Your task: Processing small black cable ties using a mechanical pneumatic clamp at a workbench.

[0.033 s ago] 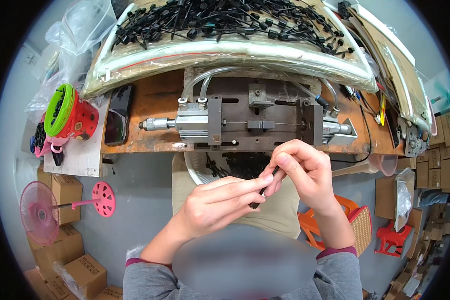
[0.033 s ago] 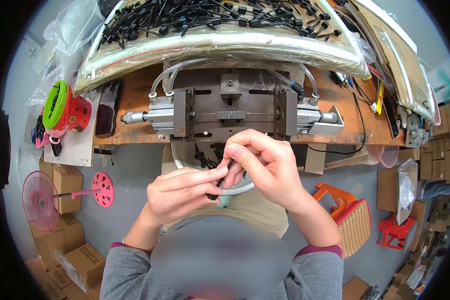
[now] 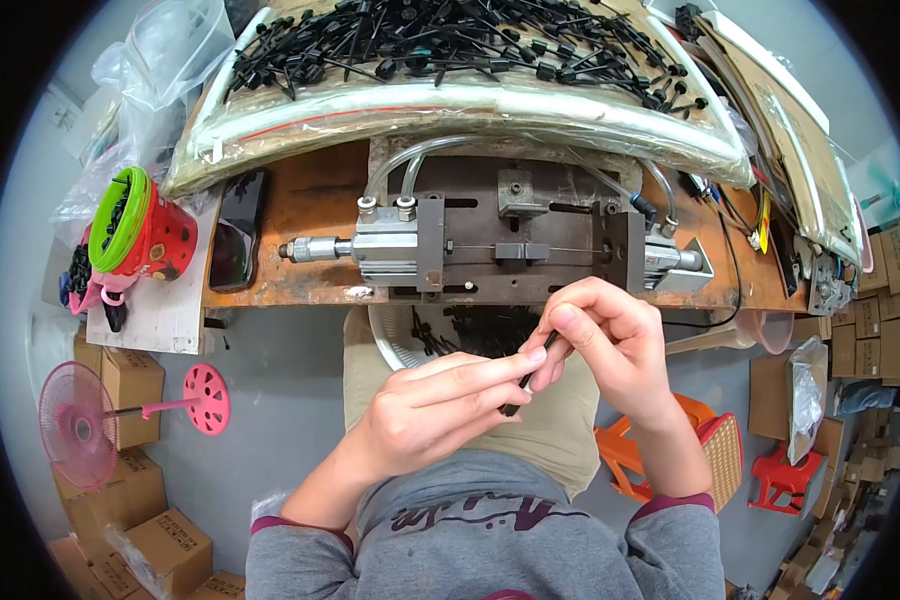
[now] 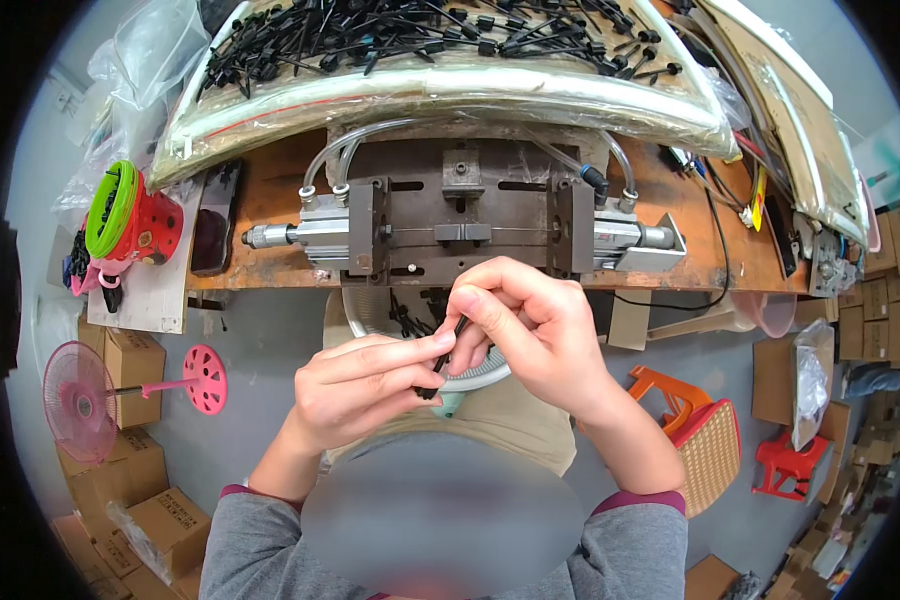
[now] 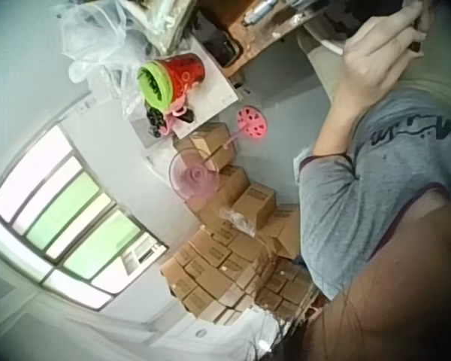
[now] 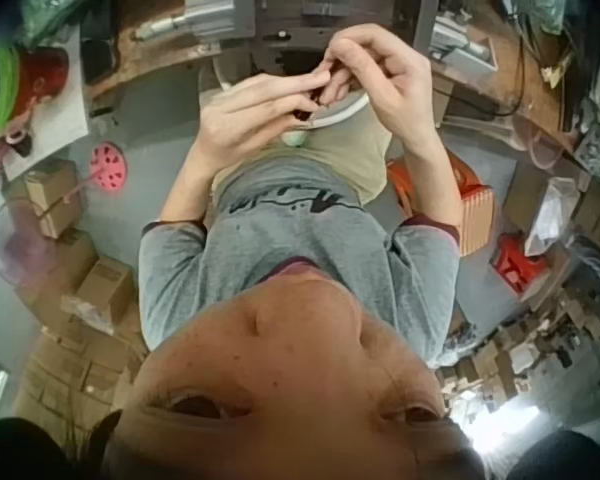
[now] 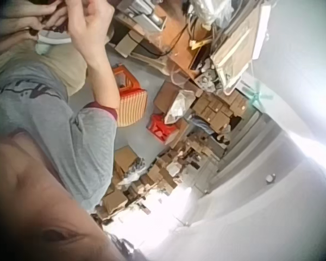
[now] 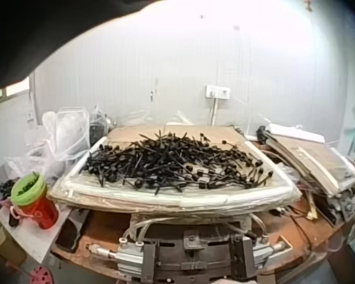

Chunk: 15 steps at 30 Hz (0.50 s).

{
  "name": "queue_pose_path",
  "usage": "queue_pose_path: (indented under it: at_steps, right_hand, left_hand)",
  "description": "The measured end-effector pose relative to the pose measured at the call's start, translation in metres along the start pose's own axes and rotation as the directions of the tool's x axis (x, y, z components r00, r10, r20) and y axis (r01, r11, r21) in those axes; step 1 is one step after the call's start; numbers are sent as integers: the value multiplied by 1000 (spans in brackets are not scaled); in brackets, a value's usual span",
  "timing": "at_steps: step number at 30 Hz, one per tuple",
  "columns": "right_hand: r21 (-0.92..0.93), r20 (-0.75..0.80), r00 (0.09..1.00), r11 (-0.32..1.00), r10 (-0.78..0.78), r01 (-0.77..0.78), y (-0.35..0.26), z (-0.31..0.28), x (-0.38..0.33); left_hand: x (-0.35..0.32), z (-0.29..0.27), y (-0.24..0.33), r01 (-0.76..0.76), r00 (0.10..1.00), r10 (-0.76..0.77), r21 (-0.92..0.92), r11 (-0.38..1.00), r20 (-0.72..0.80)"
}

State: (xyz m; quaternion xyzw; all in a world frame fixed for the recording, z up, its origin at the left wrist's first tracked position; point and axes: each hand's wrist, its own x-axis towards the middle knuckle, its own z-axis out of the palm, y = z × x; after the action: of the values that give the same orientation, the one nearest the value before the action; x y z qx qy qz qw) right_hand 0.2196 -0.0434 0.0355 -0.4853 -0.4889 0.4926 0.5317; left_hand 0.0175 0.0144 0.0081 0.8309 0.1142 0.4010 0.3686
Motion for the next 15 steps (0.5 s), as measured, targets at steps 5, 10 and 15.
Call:
queue_pose_path:
  at_steps: [5,10,15]
  right_hand:
    - [-551,-110,962,821,-251,151,-40,-20,49]
    - [-983,142,837,22,-528,181,-79,-99,145]
    - [-976,204,959,-120,-199,183,-67,-121,222]
  left_hand:
    - [10,1,-5,111,990,-103,92,990,-93]
    - [24,21,-15,96,995,-84,464,880,-48]
    - [25,39,-33,60,997,-80,577,815,9]
